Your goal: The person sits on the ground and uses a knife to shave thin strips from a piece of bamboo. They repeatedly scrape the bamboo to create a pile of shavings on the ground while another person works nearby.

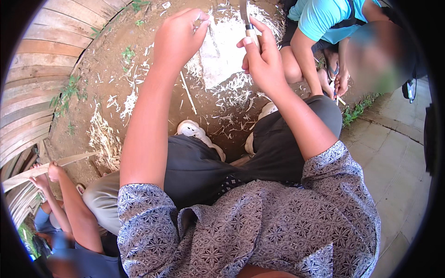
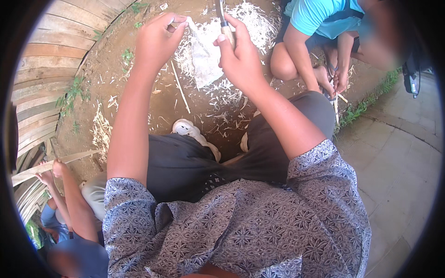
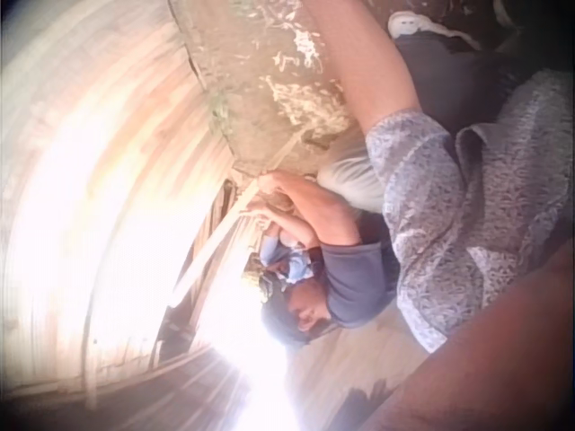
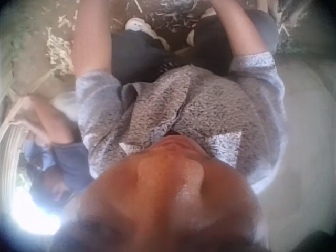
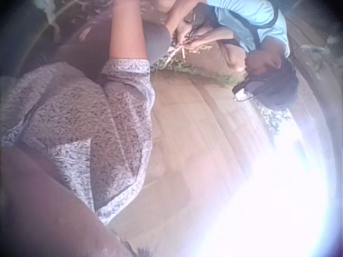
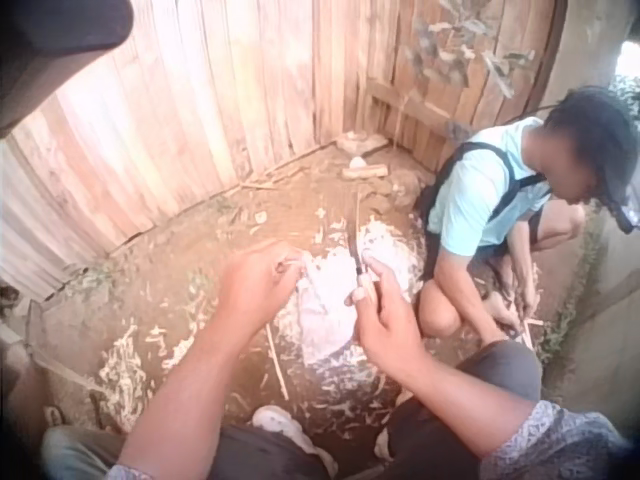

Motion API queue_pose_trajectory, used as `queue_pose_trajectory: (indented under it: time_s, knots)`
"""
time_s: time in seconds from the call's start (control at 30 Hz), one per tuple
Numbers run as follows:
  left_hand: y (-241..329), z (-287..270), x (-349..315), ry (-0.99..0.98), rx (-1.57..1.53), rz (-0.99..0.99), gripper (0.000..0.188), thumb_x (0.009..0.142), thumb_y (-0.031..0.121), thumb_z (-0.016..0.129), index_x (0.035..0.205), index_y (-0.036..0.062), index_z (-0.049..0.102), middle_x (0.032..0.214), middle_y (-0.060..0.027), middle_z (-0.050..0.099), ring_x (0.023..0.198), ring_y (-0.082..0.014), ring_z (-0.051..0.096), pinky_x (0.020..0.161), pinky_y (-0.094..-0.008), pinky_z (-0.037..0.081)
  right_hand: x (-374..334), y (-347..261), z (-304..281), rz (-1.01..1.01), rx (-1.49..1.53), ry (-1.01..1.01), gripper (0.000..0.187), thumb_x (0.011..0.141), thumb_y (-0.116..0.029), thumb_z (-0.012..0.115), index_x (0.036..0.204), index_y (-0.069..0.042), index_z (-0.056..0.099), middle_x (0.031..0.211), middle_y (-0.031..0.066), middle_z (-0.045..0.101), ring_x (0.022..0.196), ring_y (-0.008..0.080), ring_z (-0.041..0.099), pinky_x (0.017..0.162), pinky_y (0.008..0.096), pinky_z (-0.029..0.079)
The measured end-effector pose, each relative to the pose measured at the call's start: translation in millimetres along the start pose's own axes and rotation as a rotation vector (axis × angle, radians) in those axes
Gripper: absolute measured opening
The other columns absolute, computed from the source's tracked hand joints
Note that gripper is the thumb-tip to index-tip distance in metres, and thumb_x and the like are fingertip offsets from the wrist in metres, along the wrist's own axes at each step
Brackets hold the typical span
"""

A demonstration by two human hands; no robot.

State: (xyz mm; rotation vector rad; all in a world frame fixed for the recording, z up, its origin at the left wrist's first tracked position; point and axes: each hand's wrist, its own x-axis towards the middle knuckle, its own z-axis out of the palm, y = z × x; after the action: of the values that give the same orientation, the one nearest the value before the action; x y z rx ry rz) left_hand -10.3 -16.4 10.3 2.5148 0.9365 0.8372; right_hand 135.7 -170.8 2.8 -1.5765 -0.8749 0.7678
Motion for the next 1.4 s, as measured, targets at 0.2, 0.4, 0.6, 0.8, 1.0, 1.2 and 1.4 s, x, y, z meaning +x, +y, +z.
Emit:
queue_pose_trajectory:
  time_s: [0.2,0.4,0.6,0.8,1.0,1.2,1.4]
  knots:
    - [-1.5,-1.7,-5.2,-0.013,0.001,0.02,0.015,0.089,0.016,0.074,0.103,0.0104,0.077,0.099,-0.0096,0.076,0.077,-0.0247,0.072,0.07,-0.0353,0.055,0.8,42.3,-1.0,-0.001,-0.414,-0.187,0.041,0.104,-0.026,0.053,0.144,-0.015,0.052,0.084,0.0174,0.07,0.079,0.0296,0.071,0.077,0.043,0.054]
    - [-4.4,-19.1,-2.6,0.04,-0.114,0.158,0.006,0.085,0.011,0.07,0.086,0.0056,0.072,0.085,-0.0164,0.068,0.084,-0.0381,0.067,0.075,-0.0442,0.053,5.6,11.2,12.8,-0.235,-0.431,-0.026,0.042,0.103,-0.019,0.055,0.145,-0.017,0.051,0.09,0.0235,0.07,0.081,0.0382,0.071,0.076,0.0477,0.054]
    - [-9.1,-24.7,-18.2,0.048,-0.16,0.217,0.006,0.085,0.01,0.067,0.087,0.0057,0.069,0.092,-0.0152,0.068,0.091,-0.0373,0.065,0.079,-0.0457,0.052,2.5,-2.5,9.6,0.024,-0.444,-0.091,0.041,0.108,-0.027,0.046,0.146,-0.012,0.046,0.092,0.0213,0.071,0.081,0.0348,0.072,0.076,0.0458,0.054]
    - [-8.9,-23.9,-9.8,0.019,-0.203,0.285,0.007,0.084,0.01,0.067,0.09,0.0061,0.069,0.091,-0.0151,0.066,0.092,-0.038,0.064,0.08,-0.0466,0.051,-9.0,57.3,18.2,-0.005,-0.575,-0.29,0.044,0.107,-0.031,0.047,0.145,-0.01,0.046,0.11,0.0259,0.07,0.102,0.0419,0.07,0.092,0.0483,0.052]
    - [-5.9,-20.5,-4.9,0.043,-0.195,0.33,0.006,0.084,0.01,0.067,0.088,0.0061,0.069,0.091,-0.0148,0.065,0.091,-0.0371,0.063,0.08,-0.0457,0.051,0.3,40.2,17.9,0.006,-0.458,-0.075,0.045,0.106,-0.028,0.048,0.149,-0.016,0.04,0.109,0.0268,0.07,0.104,0.0407,0.069,0.09,0.0489,0.051]
    - [-12.5,-26.2,-15.5,0.018,-0.22,0.26,0.009,0.083,0.008,0.069,0.091,0.0056,0.07,0.092,-0.0146,0.066,0.091,-0.0373,0.064,0.08,-0.0445,0.052,7.7,37.4,21.6,-0.081,-0.199,0.037,0.046,0.106,-0.029,0.049,0.148,-0.011,0.04,0.07,0.008,0.059,0.065,0.0202,0.06,0.07,0.0407,0.052]
    - [-10.3,-26.0,-7.6,-0.025,-0.28,0.27,0.007,0.083,0.005,0.068,0.089,0.0027,0.07,0.091,-0.016,0.067,0.089,-0.0378,0.065,0.079,-0.0431,0.052,-7.2,60.2,33.0,0.063,-0.538,-0.215,0.043,0.107,-0.028,0.045,0.147,-0.012,0.04,0.092,0.0276,0.071,0.091,0.047,0.07,0.086,0.0504,0.052]
